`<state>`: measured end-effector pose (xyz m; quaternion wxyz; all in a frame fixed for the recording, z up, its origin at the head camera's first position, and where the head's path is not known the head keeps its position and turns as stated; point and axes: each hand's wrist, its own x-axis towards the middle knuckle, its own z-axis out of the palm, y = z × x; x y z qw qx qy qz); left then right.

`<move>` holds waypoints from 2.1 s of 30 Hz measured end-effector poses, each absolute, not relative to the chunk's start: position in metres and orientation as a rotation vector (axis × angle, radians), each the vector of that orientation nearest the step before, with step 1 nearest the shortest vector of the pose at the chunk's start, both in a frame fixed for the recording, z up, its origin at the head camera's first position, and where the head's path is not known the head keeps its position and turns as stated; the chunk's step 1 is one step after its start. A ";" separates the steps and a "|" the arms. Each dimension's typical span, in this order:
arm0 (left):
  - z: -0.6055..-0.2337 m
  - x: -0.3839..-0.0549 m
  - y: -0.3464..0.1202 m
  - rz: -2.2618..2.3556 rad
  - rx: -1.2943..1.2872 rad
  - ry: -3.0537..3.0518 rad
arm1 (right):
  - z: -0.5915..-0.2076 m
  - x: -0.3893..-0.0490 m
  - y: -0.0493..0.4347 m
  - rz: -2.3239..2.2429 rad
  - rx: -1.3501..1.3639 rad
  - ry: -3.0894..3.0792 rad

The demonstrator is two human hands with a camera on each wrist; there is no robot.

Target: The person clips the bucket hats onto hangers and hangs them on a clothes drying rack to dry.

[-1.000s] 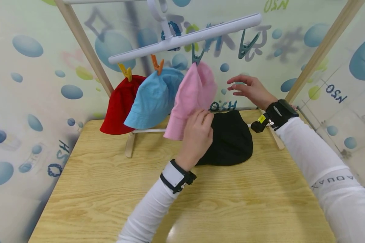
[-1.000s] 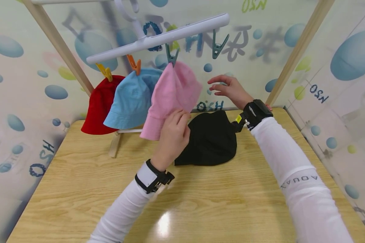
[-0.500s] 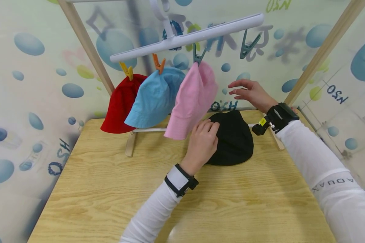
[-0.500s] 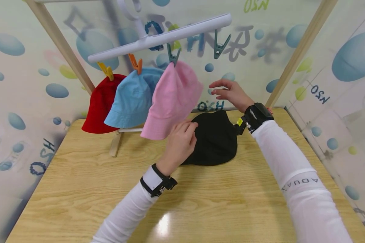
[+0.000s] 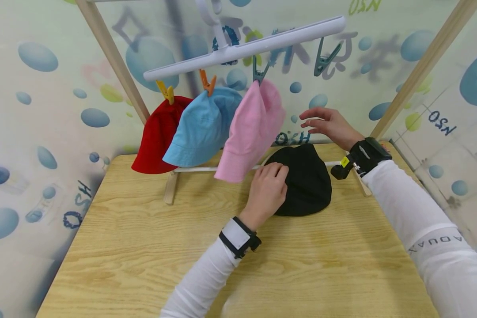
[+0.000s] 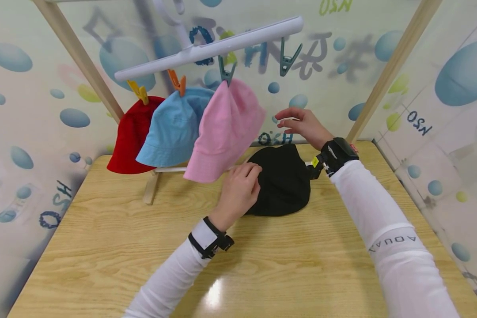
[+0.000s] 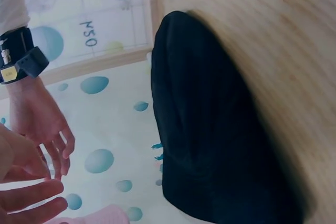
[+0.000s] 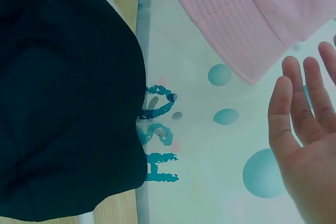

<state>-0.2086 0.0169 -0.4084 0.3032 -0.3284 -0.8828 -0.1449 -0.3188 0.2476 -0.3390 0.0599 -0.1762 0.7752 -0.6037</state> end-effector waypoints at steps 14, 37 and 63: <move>-0.424 -0.207 0.021 -0.218 -1.047 -2.485 | -0.344 -0.317 0.249 -1.813 -0.525 2.343; -0.443 -0.202 0.029 -0.024 -1.241 -2.785 | -0.353 -0.315 0.252 -1.831 -0.514 2.290; -0.456 -0.189 0.039 0.059 -1.215 -2.902 | -0.365 -0.313 0.254 -1.875 -0.519 2.146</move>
